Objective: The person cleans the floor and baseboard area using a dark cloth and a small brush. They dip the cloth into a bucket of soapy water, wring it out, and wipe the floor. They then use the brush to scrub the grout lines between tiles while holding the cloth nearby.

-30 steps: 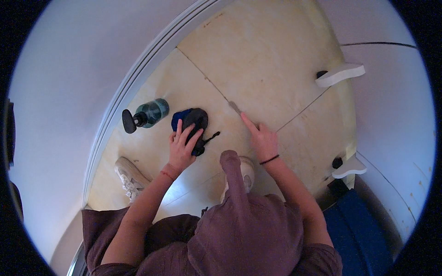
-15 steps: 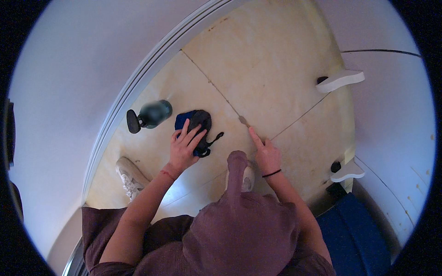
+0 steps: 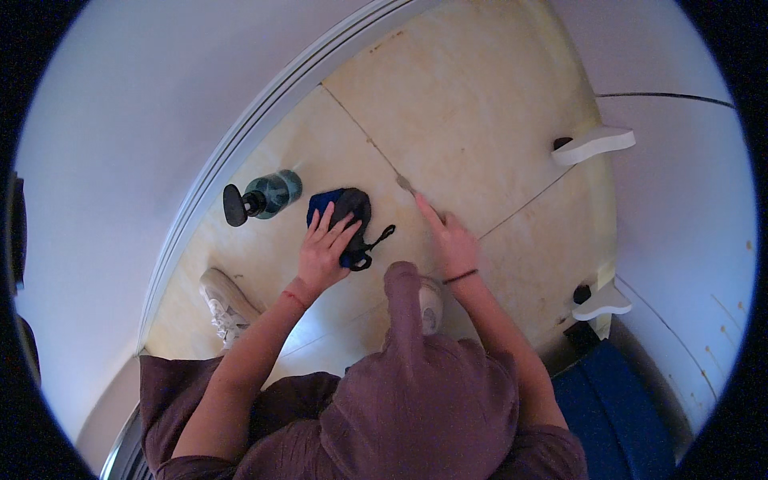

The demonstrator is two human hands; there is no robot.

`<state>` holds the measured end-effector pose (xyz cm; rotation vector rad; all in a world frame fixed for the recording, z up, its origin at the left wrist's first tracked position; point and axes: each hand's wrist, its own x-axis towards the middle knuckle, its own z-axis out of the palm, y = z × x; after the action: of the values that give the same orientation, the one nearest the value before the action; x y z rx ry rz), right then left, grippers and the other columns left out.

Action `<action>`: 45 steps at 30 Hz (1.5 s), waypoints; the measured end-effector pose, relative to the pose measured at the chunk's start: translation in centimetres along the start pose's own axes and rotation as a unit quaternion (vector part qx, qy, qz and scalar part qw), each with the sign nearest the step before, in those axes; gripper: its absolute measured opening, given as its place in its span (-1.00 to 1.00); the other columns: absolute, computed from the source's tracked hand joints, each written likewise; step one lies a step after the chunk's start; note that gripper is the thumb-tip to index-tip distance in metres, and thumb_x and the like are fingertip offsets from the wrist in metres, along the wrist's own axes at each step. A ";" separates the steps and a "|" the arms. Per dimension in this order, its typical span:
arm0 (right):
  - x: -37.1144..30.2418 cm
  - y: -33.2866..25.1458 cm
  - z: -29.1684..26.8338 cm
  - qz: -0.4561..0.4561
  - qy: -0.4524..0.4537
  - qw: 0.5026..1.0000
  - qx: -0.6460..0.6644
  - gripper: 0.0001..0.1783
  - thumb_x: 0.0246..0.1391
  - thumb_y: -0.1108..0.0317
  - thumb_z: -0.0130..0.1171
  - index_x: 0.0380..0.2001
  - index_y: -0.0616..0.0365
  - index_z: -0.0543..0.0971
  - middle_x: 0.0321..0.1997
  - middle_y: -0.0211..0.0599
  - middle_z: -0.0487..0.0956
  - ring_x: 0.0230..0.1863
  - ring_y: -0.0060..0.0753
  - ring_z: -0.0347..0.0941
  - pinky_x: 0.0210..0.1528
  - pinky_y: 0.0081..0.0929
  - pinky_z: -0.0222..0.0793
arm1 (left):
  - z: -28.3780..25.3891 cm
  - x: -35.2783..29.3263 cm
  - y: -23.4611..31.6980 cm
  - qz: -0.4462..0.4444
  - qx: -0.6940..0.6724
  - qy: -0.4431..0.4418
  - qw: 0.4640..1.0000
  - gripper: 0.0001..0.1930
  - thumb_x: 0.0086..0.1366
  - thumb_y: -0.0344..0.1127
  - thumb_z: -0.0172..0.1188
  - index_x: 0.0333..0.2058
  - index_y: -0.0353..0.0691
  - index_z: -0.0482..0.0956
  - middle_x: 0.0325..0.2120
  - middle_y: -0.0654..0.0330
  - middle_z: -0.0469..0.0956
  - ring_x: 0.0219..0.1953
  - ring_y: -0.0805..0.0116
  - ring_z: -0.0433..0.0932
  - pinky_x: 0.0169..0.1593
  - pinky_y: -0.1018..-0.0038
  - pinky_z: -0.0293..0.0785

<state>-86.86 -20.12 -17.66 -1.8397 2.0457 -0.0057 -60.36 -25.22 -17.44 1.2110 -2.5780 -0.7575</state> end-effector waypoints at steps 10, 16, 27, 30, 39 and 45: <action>-0.9 0.3 0.1 -0.009 0.020 0.999 0.038 -0.12 -0.04 0.59 0.02 0.32 -0.53 0.25 -0.50 -0.18 0.41 -0.58 -0.02 0.45 -0.51 -0.13 0.42 | -0.9 0.5 0.0 -0.015 -0.023 -0.007 1.000 -0.27 -0.26 -0.39 0.40 0.05 -0.05 0.54 0.10 0.20 0.49 0.32 0.01 0.23 0.35 0.03 0.15; -1.0 0.8 1.2 -0.013 0.023 1.000 0.001 -0.12 -0.06 0.59 0.02 0.31 -0.54 0.27 -0.48 -0.23 0.43 -0.59 -0.12 0.45 -0.55 -0.22 0.41 | -0.9 0.8 -0.1 -0.015 -0.025 -0.010 1.000 -0.29 -0.26 -0.38 0.41 0.03 -0.04 0.55 0.06 0.21 0.51 0.31 0.02 0.26 0.34 0.03 0.18; 1.4 -0.1 0.7 -0.036 0.048 0.998 -0.015 -0.12 -0.06 0.59 0.03 0.32 -0.51 0.27 -0.47 -0.24 0.44 -0.60 -0.14 0.45 -0.53 -0.25 0.43 | -1.5 1.1 0.0 -0.019 -0.031 -0.031 0.999 -0.28 -0.31 -0.39 0.40 0.02 -0.07 0.55 0.05 0.20 0.52 0.31 0.01 0.25 0.33 0.01 0.20; -0.2 0.1 0.9 -0.007 0.028 0.998 -0.047 -0.13 -0.04 0.57 0.05 0.31 -0.58 0.27 -0.49 -0.22 0.42 -0.60 -0.13 0.45 -0.57 -0.26 0.43 | -1.3 1.0 0.0 -0.025 -0.041 -0.012 0.999 -0.27 -0.31 -0.40 0.39 0.02 -0.07 0.55 0.05 0.20 0.52 0.32 0.01 0.24 0.32 0.01 0.22; 1.5 -1.0 1.0 0.000 0.033 0.998 -0.046 -0.15 -0.06 0.57 0.05 0.28 -0.51 0.33 -0.46 -0.26 0.47 -0.60 -0.14 0.47 -0.55 -0.25 0.43 | -1.6 1.3 -0.1 -0.024 -0.047 -0.026 0.998 -0.29 -0.31 -0.40 0.39 0.00 -0.08 0.56 0.04 0.19 0.53 0.31 0.01 0.26 0.32 0.03 0.22; 7.0 -3.4 -0.1 -0.024 0.069 0.996 -0.049 -0.13 -0.09 0.59 0.06 0.28 -0.52 0.33 -0.50 -0.23 0.47 -0.60 -0.14 0.47 -0.55 -0.25 0.43 | -0.8 1.1 -0.2 -0.013 -0.047 -0.004 0.999 -0.30 -0.30 -0.40 0.39 0.00 -0.07 0.56 0.05 0.19 0.52 0.31 0.01 0.26 0.32 0.01 0.22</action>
<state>-84.09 -27.35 -18.64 -1.9984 2.1287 -0.0490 -60.63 -26.52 -16.90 1.2162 -2.5069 -0.8813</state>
